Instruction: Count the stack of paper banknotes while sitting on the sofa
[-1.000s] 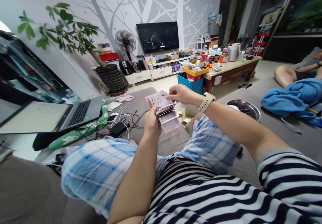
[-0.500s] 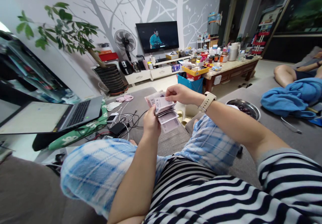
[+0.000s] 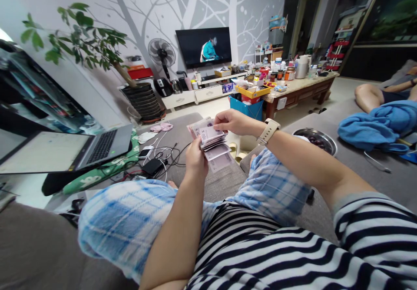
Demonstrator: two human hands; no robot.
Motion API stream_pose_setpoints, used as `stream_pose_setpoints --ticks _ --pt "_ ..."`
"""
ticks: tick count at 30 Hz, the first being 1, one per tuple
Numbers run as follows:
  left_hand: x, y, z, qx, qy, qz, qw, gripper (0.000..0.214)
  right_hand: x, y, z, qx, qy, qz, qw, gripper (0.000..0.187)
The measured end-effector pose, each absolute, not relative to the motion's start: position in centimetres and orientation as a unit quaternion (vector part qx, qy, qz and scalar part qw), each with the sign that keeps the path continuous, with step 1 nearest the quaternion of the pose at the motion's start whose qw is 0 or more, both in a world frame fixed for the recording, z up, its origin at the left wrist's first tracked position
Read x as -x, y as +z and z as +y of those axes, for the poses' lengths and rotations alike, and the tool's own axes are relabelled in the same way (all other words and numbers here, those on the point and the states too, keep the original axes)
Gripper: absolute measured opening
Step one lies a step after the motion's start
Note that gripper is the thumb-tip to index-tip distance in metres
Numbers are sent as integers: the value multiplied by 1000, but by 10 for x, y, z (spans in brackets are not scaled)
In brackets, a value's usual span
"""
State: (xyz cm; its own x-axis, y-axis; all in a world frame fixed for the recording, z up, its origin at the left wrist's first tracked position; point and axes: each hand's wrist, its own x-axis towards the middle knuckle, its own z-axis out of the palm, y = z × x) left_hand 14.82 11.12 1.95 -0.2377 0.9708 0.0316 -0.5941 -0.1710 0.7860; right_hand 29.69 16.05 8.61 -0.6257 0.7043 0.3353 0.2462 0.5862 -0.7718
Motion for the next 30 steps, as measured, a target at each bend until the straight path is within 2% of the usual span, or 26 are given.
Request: stream_pose_setpoints --ticks 23,30 --pt "-149 22 111 -278 704 337 560 24 -296 89 155 274 385 -820 323 27" --pt "-148 18 115 -259 722 352 537 20 -297 89 152 289 421 -823 249 41"
